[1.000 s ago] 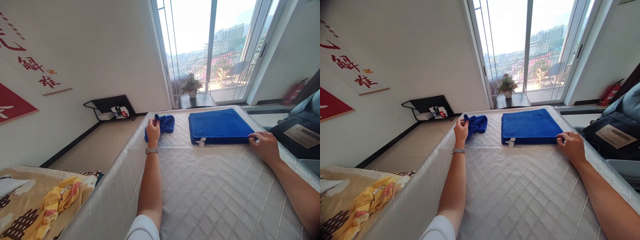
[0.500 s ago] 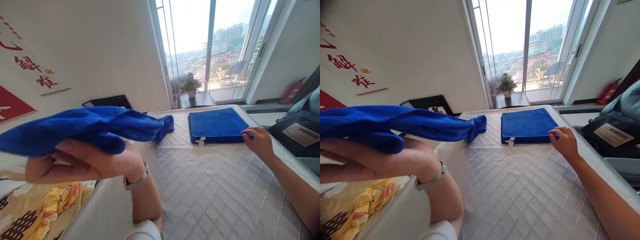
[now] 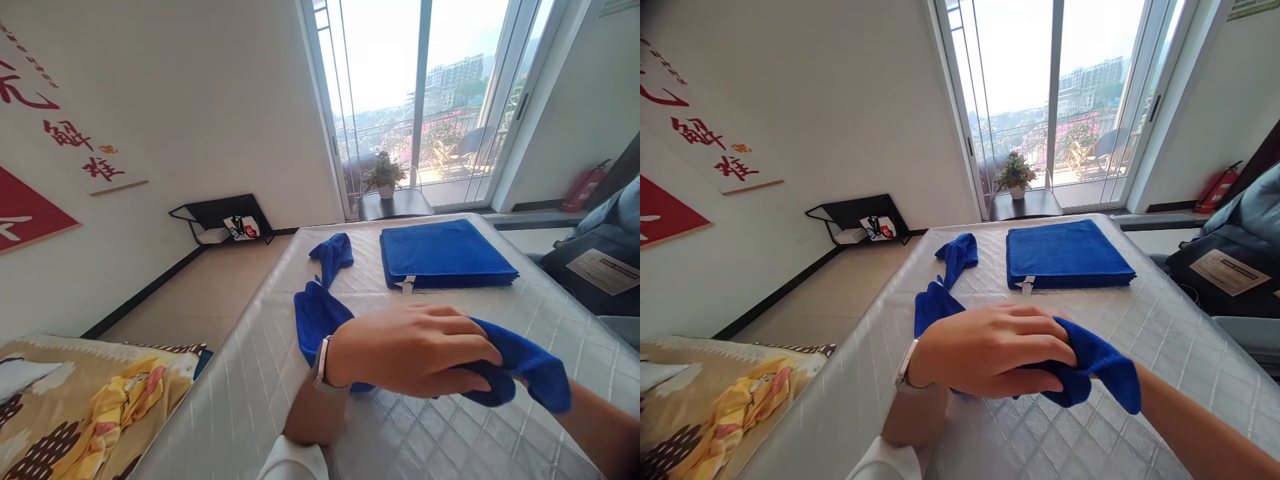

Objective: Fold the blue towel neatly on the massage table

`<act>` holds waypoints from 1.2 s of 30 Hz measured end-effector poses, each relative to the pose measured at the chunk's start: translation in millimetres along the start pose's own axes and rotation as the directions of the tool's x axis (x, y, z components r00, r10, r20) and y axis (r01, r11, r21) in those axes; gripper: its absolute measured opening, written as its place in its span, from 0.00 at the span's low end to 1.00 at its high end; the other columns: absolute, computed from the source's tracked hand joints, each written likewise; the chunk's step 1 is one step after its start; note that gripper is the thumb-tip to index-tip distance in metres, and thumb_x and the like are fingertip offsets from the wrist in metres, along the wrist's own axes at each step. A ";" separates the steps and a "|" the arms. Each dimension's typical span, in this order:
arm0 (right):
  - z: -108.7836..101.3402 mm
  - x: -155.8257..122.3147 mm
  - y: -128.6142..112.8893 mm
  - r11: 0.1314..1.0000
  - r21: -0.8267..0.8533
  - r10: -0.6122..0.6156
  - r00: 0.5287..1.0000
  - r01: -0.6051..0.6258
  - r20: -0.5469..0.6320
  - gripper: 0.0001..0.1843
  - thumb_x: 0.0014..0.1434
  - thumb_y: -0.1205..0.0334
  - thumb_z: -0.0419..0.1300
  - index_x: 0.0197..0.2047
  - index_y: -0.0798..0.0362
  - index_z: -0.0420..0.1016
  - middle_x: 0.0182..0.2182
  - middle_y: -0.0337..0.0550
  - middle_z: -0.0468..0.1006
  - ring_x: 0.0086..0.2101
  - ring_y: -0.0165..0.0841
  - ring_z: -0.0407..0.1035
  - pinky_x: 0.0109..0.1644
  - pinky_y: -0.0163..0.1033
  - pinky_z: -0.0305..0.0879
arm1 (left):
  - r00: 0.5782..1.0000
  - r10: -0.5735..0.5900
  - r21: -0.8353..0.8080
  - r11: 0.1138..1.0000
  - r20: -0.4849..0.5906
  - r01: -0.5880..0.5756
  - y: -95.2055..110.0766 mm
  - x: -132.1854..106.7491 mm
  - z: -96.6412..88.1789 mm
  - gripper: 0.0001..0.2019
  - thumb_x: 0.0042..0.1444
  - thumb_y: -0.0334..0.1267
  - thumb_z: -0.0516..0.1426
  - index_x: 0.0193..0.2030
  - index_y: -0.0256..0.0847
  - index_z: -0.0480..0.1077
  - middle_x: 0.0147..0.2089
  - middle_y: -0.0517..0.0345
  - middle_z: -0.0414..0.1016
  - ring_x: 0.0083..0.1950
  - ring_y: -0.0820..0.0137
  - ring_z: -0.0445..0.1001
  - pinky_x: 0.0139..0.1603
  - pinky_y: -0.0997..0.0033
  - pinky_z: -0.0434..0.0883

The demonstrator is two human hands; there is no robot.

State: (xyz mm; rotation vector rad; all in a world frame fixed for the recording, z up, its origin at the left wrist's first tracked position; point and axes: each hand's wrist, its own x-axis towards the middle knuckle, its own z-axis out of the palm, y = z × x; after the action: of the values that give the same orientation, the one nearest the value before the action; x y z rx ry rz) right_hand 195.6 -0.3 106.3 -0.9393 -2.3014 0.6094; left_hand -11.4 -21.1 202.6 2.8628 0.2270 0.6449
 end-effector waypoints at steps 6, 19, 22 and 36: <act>-44.3 -7.1 -1.6 0.973 0.230 -0.051 0.958 -0.015 0.282 0.22 0.62 0.39 0.57 0.40 0.44 0.85 0.43 0.44 0.83 0.42 0.41 0.77 0.53 0.47 0.72 | 0.916 -0.345 -0.279 0.918 -0.206 0.283 -49.4 -45.4 -33.2 0.10 0.67 0.40 0.58 0.52 0.44 0.75 0.56 0.50 0.77 0.58 0.64 0.76 0.58 0.63 0.74; -95.5 -25.7 -14.9 0.873 0.418 -0.064 0.789 -0.252 0.611 0.14 0.60 0.57 0.64 0.48 0.40 0.85 0.40 0.41 0.84 0.43 0.38 0.80 0.50 0.39 0.76 | 0.130 -0.991 0.189 0.130 0.014 0.973 -220.4 -155.7 37.2 0.10 0.41 0.26 0.63 0.32 0.43 0.77 0.42 0.57 0.80 0.45 0.64 0.78 0.44 0.73 0.74; -98.1 -22.4 -12.3 0.796 0.526 -0.083 0.806 -0.300 0.586 0.15 0.58 0.46 0.67 0.43 0.45 0.86 0.31 0.42 0.84 0.36 0.35 0.80 0.48 0.38 0.75 | 0.173 -0.984 0.188 0.163 -0.037 0.969 -216.6 -151.1 27.2 0.06 0.45 0.29 0.62 0.31 0.43 0.75 0.42 0.57 0.78 0.47 0.64 0.77 0.47 0.72 0.73; 55.0 18.2 17.0 0.923 0.177 0.318 0.937 -0.341 0.146 0.20 0.64 0.41 0.56 0.43 0.48 0.78 0.32 0.39 0.80 0.31 0.38 0.73 0.37 0.44 0.70 | 0.618 -0.363 0.189 0.739 -0.698 0.647 -27.6 -50.5 -33.7 0.09 0.47 0.26 0.55 0.28 0.45 0.60 0.30 0.65 0.70 0.33 0.70 0.71 0.38 0.70 0.70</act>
State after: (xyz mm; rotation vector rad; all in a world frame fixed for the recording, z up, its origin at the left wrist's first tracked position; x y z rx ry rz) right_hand 157.0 13.6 62.1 -1.2313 -2.1419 1.0408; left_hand -74.2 1.3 205.6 2.5691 1.4190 1.5377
